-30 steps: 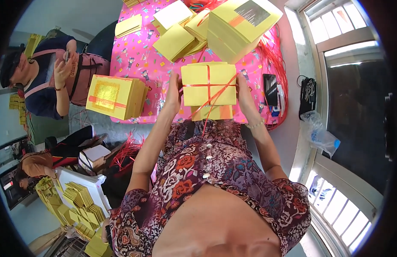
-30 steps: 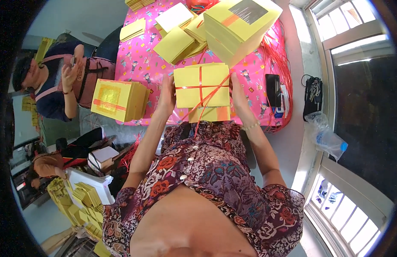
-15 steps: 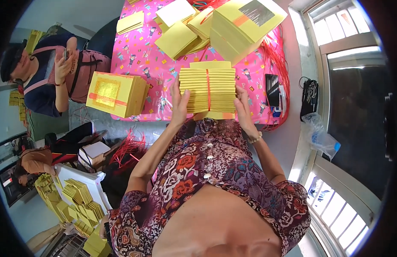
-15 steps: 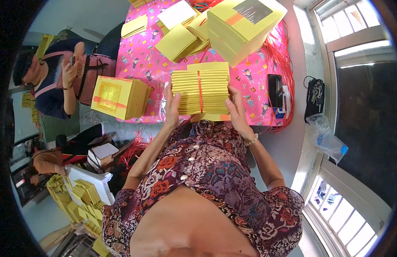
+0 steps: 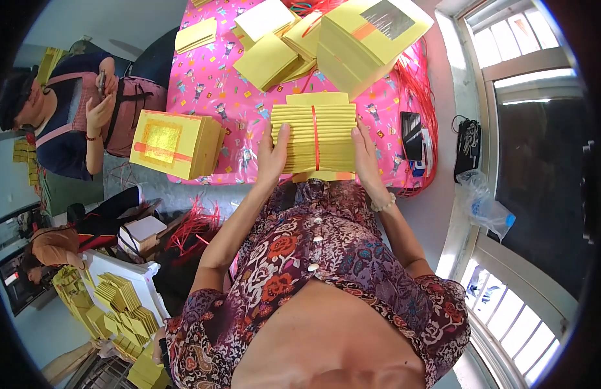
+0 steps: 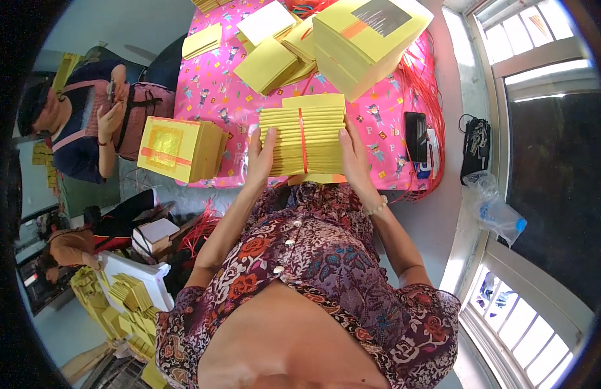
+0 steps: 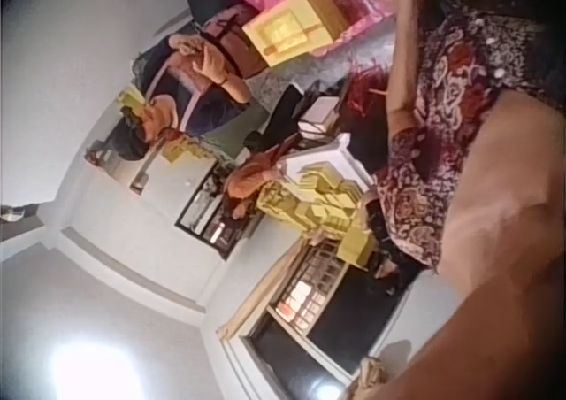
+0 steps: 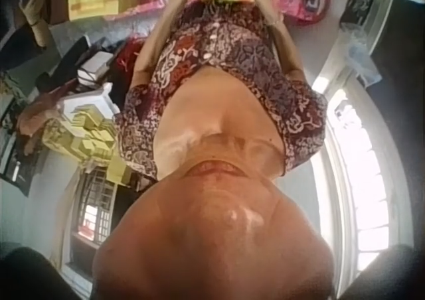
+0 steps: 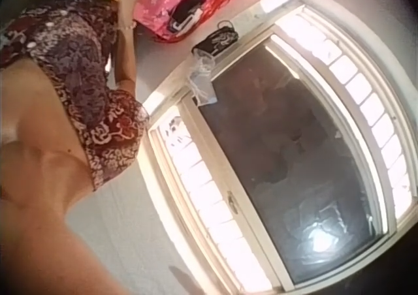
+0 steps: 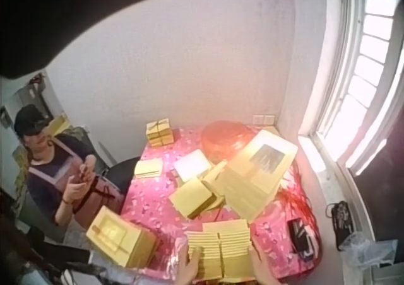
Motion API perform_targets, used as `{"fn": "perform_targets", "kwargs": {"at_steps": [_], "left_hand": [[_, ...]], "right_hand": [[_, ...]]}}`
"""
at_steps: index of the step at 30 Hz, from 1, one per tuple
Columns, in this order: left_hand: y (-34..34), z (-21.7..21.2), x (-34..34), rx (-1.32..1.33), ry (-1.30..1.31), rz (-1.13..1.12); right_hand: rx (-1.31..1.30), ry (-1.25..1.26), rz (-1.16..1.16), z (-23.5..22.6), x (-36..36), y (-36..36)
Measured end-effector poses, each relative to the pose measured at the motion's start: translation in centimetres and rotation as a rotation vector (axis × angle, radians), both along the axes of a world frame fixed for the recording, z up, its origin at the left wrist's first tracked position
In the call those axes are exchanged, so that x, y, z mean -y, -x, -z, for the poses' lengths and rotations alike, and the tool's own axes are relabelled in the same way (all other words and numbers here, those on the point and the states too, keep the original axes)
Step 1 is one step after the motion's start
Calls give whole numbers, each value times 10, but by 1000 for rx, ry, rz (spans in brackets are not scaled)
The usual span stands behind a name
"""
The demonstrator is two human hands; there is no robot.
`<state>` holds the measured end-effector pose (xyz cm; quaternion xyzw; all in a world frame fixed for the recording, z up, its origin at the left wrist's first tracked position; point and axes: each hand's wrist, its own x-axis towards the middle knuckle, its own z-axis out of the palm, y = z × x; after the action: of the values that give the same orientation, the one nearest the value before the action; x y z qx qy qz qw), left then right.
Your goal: Bundling and tying stacks of yellow paper with red strings.
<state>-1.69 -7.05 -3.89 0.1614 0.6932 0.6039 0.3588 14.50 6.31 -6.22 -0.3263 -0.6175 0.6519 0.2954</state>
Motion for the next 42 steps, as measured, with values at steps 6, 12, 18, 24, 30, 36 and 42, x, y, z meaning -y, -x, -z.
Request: {"fn": "perform_targets", "kwargs": {"at_steps": [6, 12, 18, 24, 30, 36, 42], "left_hand": [[5, 9, -12, -33, 49, -18], [5, 14, -11, -116, 131, -13], [19, 21, -6, -39, 47, 82], [29, 10, -29, -36, 52, -36], [21, 4, -35, -44, -10, 42], [24, 15, -33, -19, -14, 69], [24, 11, -36, -44, 38, 54]], "right_hand": [[197, -48, 130, -22, 8, -2], [416, -488, 194, -44, 12, 0], [428, -465, 92, -26, -6, -2], [354, -311, 164, -14, -29, 25], [353, -93, 19, -14, -28, 24], [273, -4, 29, -7, -34, 23], [501, -142, -32, -8, -49, 28]]}}
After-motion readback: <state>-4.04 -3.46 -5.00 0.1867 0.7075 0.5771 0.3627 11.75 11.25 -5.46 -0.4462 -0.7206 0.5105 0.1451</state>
